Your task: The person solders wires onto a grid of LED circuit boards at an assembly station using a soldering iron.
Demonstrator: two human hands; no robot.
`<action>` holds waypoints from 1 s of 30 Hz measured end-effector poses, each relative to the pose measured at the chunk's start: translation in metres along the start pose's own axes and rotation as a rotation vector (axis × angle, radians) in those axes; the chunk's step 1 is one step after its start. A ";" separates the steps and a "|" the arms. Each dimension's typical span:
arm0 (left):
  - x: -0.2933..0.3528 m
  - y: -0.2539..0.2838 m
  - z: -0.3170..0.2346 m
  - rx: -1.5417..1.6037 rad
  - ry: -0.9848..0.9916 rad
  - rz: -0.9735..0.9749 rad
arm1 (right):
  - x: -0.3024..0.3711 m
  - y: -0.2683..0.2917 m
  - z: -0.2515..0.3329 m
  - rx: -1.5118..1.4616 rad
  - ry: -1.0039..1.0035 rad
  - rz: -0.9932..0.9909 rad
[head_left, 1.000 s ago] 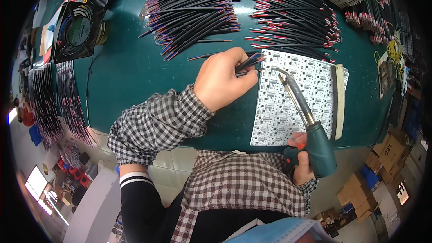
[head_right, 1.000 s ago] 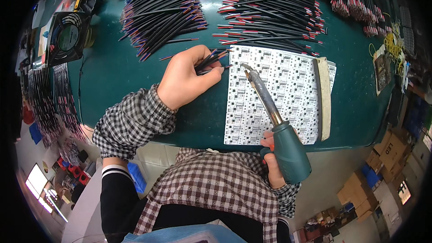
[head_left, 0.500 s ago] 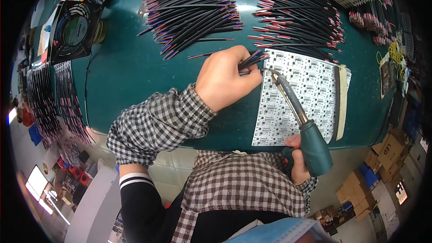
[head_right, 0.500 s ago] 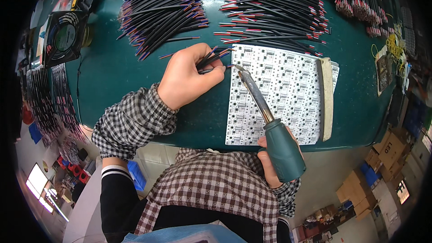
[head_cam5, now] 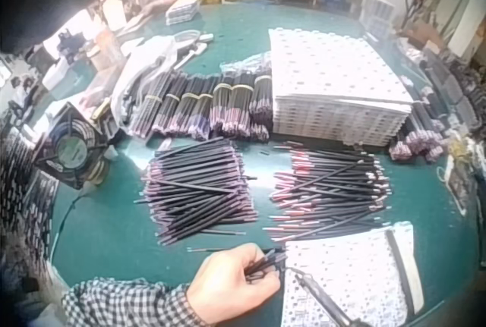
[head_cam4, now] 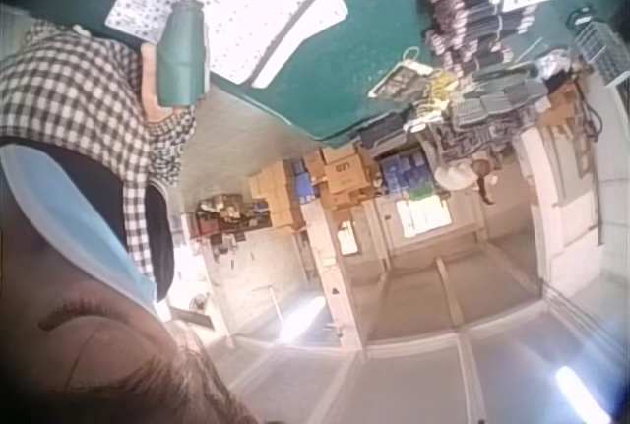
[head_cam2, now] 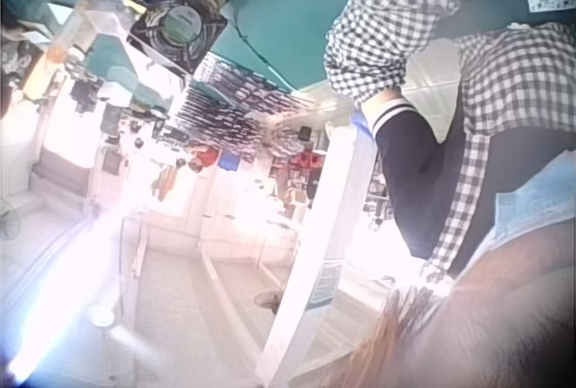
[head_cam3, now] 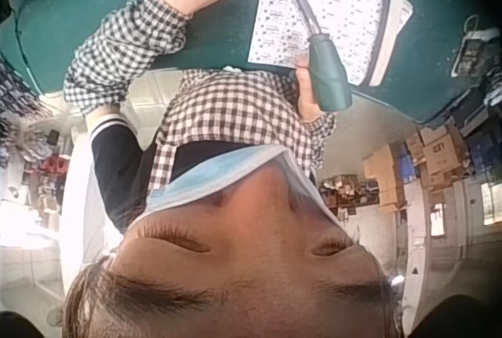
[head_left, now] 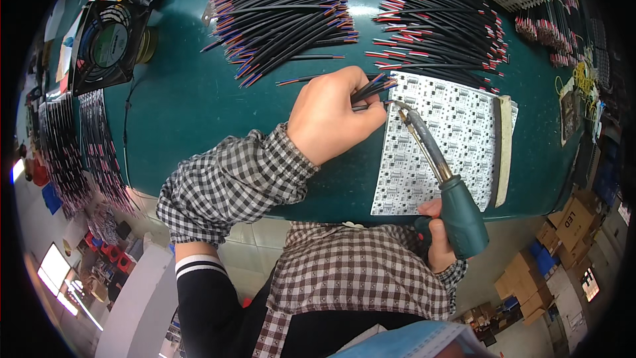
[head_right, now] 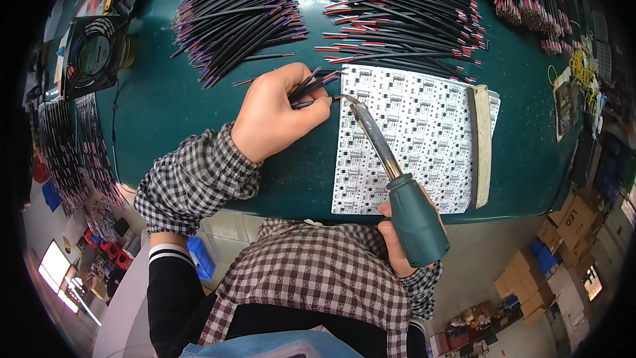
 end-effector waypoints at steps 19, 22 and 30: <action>-0.001 0.001 0.000 -0.010 0.001 -0.004 | -0.005 -0.002 0.015 0.131 -0.042 0.081; -0.001 -0.002 0.001 0.005 -0.016 -0.010 | -0.005 -0.001 0.012 -0.109 -0.095 -0.020; 0.005 -0.001 -0.004 -0.017 -0.072 -0.087 | -0.011 -0.002 0.014 0.045 -0.008 0.090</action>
Point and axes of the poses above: each hand's wrist, its own x-axis away from the middle knuckle, its own y-axis out of the back of the hand, z = x × y, the point moved 9 cm from there along -x, towards the middle knuckle, and after that the axes turned 14 degrees about z, right-handed, at the moved point
